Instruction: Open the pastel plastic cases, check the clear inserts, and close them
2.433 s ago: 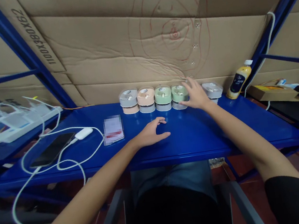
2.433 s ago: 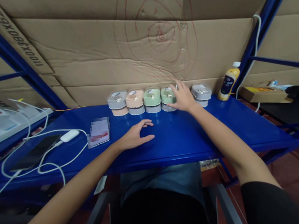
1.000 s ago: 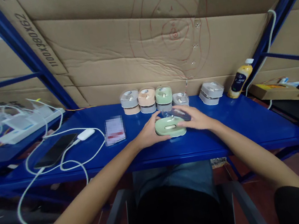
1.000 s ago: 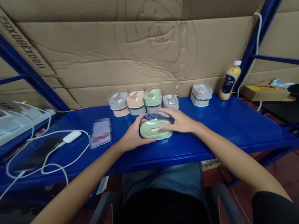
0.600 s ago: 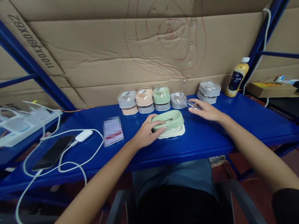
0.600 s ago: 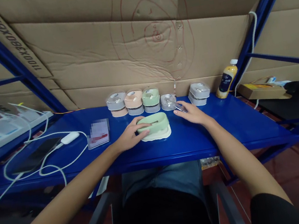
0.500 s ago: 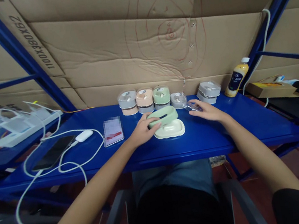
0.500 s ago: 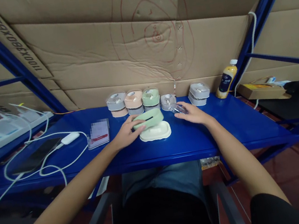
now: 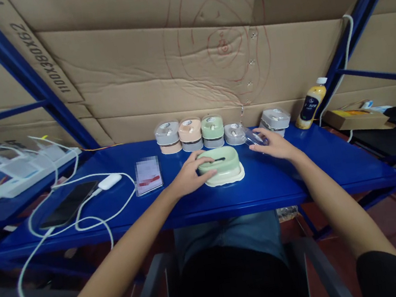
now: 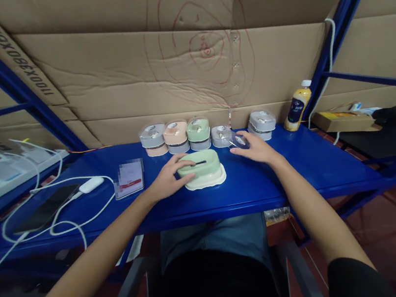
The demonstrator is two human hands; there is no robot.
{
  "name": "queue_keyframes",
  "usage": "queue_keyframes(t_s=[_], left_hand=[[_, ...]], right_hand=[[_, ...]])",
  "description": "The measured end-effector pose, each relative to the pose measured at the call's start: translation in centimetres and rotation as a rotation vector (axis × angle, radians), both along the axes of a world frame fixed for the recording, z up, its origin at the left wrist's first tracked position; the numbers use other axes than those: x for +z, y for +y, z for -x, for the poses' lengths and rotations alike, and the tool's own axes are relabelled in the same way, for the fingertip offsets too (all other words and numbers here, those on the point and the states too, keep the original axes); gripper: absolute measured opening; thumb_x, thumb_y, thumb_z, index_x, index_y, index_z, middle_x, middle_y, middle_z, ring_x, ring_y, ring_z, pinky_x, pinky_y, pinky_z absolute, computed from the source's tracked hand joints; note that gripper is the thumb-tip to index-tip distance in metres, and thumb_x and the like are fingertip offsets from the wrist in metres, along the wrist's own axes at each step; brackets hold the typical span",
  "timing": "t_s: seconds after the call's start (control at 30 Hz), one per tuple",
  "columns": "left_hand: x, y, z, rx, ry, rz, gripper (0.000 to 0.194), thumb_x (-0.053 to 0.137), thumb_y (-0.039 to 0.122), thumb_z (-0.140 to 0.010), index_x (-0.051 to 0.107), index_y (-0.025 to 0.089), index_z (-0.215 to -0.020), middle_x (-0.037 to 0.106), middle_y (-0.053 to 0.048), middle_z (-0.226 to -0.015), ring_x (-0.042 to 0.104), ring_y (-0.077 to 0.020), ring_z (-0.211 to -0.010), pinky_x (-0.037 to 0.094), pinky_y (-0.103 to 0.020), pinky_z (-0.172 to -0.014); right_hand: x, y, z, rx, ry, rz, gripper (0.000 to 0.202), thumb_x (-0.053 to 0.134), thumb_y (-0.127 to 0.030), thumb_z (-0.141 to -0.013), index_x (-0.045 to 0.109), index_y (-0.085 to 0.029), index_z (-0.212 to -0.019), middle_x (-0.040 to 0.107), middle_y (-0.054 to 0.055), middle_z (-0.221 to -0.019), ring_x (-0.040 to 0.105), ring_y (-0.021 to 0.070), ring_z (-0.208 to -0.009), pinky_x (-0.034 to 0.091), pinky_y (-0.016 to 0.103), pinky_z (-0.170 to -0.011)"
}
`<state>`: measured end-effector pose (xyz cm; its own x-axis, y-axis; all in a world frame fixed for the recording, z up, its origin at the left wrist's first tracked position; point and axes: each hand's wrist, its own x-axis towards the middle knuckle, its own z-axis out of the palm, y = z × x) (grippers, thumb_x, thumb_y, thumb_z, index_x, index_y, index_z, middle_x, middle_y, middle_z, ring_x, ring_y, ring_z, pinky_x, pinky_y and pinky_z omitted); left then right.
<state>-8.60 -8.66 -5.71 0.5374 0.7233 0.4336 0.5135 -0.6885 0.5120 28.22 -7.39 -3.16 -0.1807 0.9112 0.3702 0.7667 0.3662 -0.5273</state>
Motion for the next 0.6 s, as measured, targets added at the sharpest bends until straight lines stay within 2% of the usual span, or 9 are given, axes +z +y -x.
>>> queue_keyframes(t_s=[0.1, 0.27, 0.33, 0.43, 0.53, 0.6], left_hand=[[-0.1, -0.7, -0.7, -0.084, 0.031, 0.038, 0.051, 0.075, 0.056, -0.091, 0.073, 0.025, -0.132, 0.058, -0.012, -0.149, 0.059, -0.0342, -0.141, 0.045, -0.049, -0.125], [-0.3, -1.1, -0.9, -0.105, 0.050, 0.036, 0.070, 0.084, 0.054, -0.083, 0.062, 0.024, -0.142, 0.059, -0.012, -0.146, 0.061, -0.0343, -0.137, 0.049, -0.049, -0.121], [-0.2, -1.4, -1.0, -0.100, 0.076, 0.016, 0.077, 0.085, 0.050, -0.081, 0.056, 0.023, -0.147, 0.058, -0.013, -0.150, 0.060, -0.0351, -0.141, 0.048, -0.049, -0.123], [-0.1, -1.8, -1.4, -0.068, 0.118, -0.019, 0.088, 0.082, 0.044, -0.082, 0.044, 0.020, -0.158, 0.052, -0.017, -0.160, 0.053, -0.0382, -0.150, 0.043, -0.052, -0.128], [-0.2, -2.0, -1.8, -0.029, 0.131, 0.020, 0.105, 0.080, 0.042, -0.081, 0.028, 0.017, -0.168, 0.045, -0.022, -0.168, 0.046, -0.0424, -0.156, 0.039, -0.056, -0.129], [-0.5, -1.8, -1.9, -0.021, 0.088, 0.101, 0.119, 0.083, 0.042, -0.078, 0.014, 0.017, -0.172, 0.045, -0.024, -0.168, 0.049, -0.0435, -0.153, 0.042, -0.057, -0.126]], right_hand=[[0.0, -0.2, 0.3, -0.001, 0.034, -0.032, 0.079, 0.078, -0.065, -0.084, 0.061, -0.019, -0.147, 0.076, 0.014, -0.122, 0.073, 0.0336, -0.108, 0.059, 0.053, -0.099], [-0.5, -0.5, 1.3, 0.028, 0.007, -0.077, 0.083, 0.079, -0.067, -0.083, 0.062, -0.017, -0.147, 0.075, 0.017, -0.124, 0.072, 0.0345, -0.108, 0.058, 0.056, -0.100], [-0.4, -0.8, 2.1, 0.087, 0.024, -0.107, 0.083, 0.080, -0.067, -0.082, 0.061, -0.018, -0.148, 0.073, 0.017, -0.132, 0.071, 0.0352, -0.113, 0.057, 0.056, -0.102], [0.2, -1.8, 3.8, 0.250, 0.057, -0.135, 0.079, 0.079, -0.065, -0.084, 0.062, -0.022, -0.149, 0.069, 0.016, -0.147, 0.069, 0.0356, -0.125, 0.057, 0.054, -0.104], [1.0, -3.0, 5.8, 0.380, -0.004, -0.135, 0.075, 0.079, -0.066, -0.086, 0.064, -0.026, -0.148, 0.070, 0.013, -0.146, 0.069, 0.0343, -0.126, 0.056, 0.053, -0.107], [1.2, -3.5, 7.1, 0.391, -0.092, -0.122, 0.079, 0.081, -0.068, -0.084, 0.064, -0.025, -0.148, 0.071, 0.014, -0.140, 0.069, 0.0350, -0.124, 0.055, 0.054, -0.108]])
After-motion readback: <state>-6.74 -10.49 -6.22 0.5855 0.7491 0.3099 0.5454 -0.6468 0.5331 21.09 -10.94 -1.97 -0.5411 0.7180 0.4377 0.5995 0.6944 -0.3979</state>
